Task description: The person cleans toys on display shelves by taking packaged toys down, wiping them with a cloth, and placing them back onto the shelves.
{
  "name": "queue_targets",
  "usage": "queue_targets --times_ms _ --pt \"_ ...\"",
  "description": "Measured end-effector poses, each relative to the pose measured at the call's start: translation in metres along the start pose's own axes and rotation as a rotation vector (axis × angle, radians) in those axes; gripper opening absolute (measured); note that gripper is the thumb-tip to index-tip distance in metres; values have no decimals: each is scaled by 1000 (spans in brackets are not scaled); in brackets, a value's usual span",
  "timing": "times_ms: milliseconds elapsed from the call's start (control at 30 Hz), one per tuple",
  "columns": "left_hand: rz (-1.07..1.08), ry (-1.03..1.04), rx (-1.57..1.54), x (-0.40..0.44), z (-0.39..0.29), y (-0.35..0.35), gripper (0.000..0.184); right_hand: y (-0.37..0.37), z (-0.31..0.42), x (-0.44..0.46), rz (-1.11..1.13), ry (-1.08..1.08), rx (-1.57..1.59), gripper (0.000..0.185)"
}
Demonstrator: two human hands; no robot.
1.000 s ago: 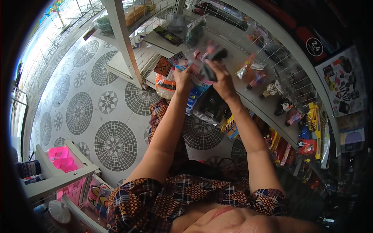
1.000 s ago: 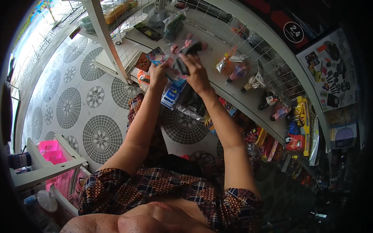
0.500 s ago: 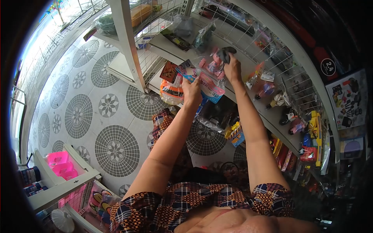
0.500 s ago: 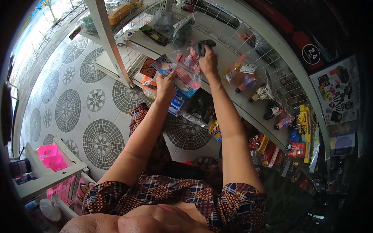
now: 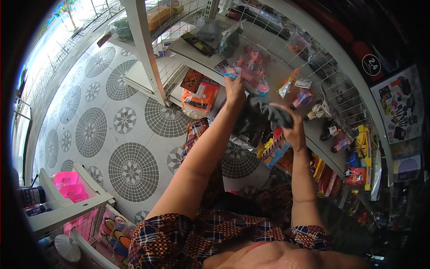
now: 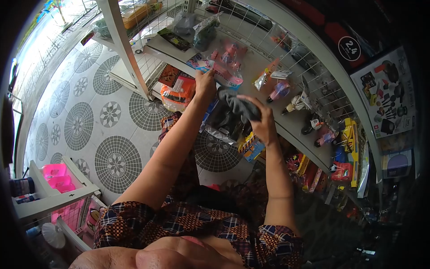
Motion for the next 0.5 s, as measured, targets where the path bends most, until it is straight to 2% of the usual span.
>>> queue_targets --times_ms 33,67,133,167,200,267,300,333,367,400,467,500 --pt "131 1 66 8 5 5 20 -4 -3 -14 58 10 65 42" --pt "135 -3 71 13 13 5 20 -7 -7 -28 115 20 131 42" --pt "195 -133 306 13 22 15 12 -8 -26 -55 157 73 138 43" --pt "299 -79 389 38 51 5 16 -4 -39 -68 207 123 141 44" --pt "301 -76 395 38 49 4 16 -2 -50 -80 204 119 147 44" --pt "335 -98 849 30 33 2 25 9 -88 -106 303 390 178 46" --pt "341 -98 1018 13 8 10 40 12 -102 -115 301 388 184 46" --pt "402 -62 1242 20 6 3 44 15 -113 -120 286 325 131 46" --pt "348 -7 1490 18 -15 3 44 16 -120 -124 269 261 79 46" --pt "248 43 1442 17 -36 3 42 17 -125 -128 265 254 91 46" --pt "-18 414 1436 37 -68 -7 37 20 -138 -137 226 336 10 47" --pt "-82 670 1232 45 -83 -9 31 22 -139 -139 276 300 0 47"
Point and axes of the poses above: each hand's wrist, its own x-axis towards the middle knuckle, its own y-axis out of the palm, z = x × y, the point moved 5 cm from there along x, towards the middle knuckle
